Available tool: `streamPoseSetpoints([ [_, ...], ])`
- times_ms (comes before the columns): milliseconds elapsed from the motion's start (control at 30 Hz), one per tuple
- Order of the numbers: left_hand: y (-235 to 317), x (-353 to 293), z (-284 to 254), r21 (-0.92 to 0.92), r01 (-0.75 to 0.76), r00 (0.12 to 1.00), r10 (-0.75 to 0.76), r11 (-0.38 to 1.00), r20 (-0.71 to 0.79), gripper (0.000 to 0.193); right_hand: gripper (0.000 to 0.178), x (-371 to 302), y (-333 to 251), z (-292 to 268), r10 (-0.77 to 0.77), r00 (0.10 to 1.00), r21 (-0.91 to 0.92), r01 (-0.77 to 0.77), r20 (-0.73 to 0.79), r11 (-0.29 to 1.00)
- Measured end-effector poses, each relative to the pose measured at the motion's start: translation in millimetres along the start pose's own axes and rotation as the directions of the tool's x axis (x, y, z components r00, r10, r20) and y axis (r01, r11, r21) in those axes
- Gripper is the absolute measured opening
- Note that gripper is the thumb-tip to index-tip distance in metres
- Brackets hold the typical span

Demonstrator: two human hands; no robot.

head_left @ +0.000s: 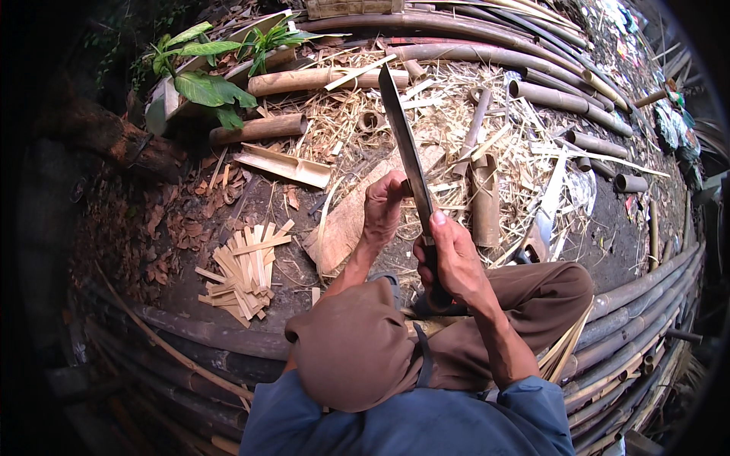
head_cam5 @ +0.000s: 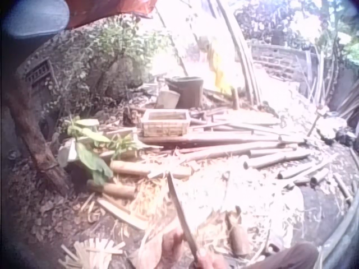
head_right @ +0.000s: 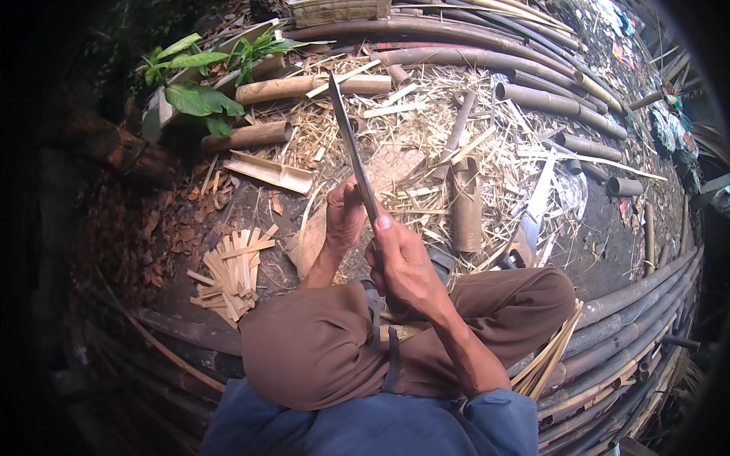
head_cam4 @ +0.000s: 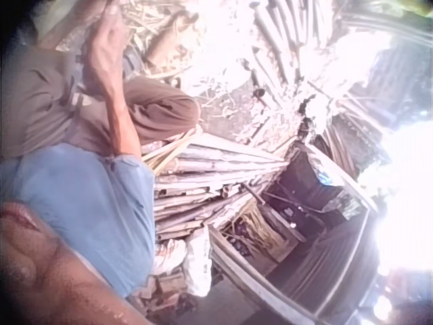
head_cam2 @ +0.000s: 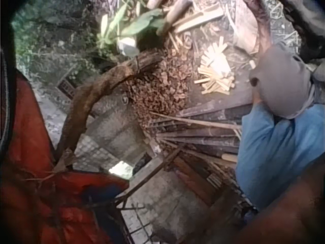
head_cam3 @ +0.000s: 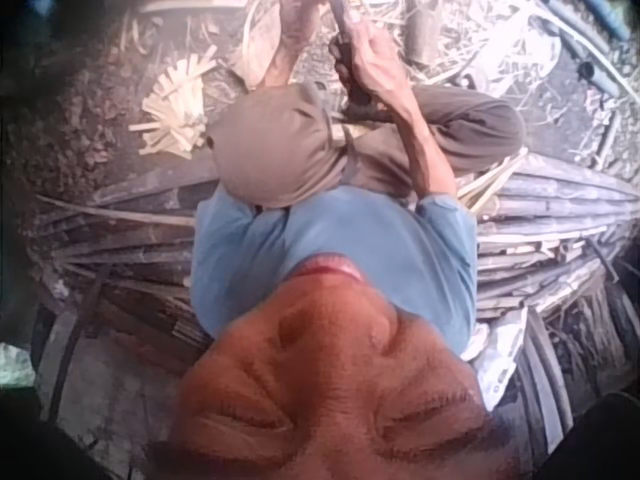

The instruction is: The person sits on the ground and uses a machete to split bamboo strips into smaller pieces. The person repeatedly picks up bamboo pieces, positions them, and strikes them with the machete to produce thin slats.

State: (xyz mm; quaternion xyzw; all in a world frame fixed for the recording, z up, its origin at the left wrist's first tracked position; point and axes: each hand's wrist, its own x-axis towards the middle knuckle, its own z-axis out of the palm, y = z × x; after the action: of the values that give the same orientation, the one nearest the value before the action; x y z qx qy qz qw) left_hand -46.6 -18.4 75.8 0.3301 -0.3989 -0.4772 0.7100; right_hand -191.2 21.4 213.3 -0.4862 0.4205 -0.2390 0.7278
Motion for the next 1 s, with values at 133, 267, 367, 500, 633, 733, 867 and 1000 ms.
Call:
streamPoseSetpoints([
  [133, 1, 1, 2, -0.006, -0.005, 1.000, 0.005, 1.000, -0.017, 0.048, 0.049, -1, -7, 0, -0.049, 0.999, -0.068, 0.050, 0.013, 0.996],
  [267, 8, 4, 3, -0.055, -0.031, 1.000, 0.031, 0.998, -0.001, 0.047, 0.047, 5, 1, 1, -0.323, 0.946, -0.400, 0.288, -0.022, 0.870],
  [367, 3, 4, 2, -0.087, -0.047, 0.999, 0.045, 0.995, -0.030, 0.047, 0.047, 9, -1, 4, -0.362, 0.932, -0.427, 0.321, -0.015, 0.845],
  [500, 14, 9, 4, -0.092, -0.048, 0.999, 0.050, 0.995, 0.020, 0.047, 0.047, 8, -1, 2, -0.299, 0.954, -0.412, 0.260, -0.031, 0.873],
  [633, 9, 3, 1, -0.024, -0.076, 0.997, 0.076, 0.997, 0.015, 0.048, 0.047, -3, -3, 7, -0.252, 0.966, -0.415, 0.205, -0.063, 0.887],
  [733, 5, 3, -2, -0.055, -0.065, 0.998, 0.065, 0.996, -0.007, 0.047, 0.047, 1, -11, 3, -0.246, 0.969, -0.457, 0.212, -0.015, 0.864],
  [867, 6, 14, -2, -0.053, -0.138, 0.990, 0.136, 0.989, -0.033, 0.046, 0.047, 11, -8, 4, -0.312, 0.950, -0.408, 0.293, 0.021, 0.865],
  [1000, 23, 7, 7, -0.046, -0.085, 0.996, 0.084, 0.995, -0.041, 0.040, 0.047, 4, -9, 0, -0.142, 0.990, -0.407, 0.131, 0.002, 0.904],
])
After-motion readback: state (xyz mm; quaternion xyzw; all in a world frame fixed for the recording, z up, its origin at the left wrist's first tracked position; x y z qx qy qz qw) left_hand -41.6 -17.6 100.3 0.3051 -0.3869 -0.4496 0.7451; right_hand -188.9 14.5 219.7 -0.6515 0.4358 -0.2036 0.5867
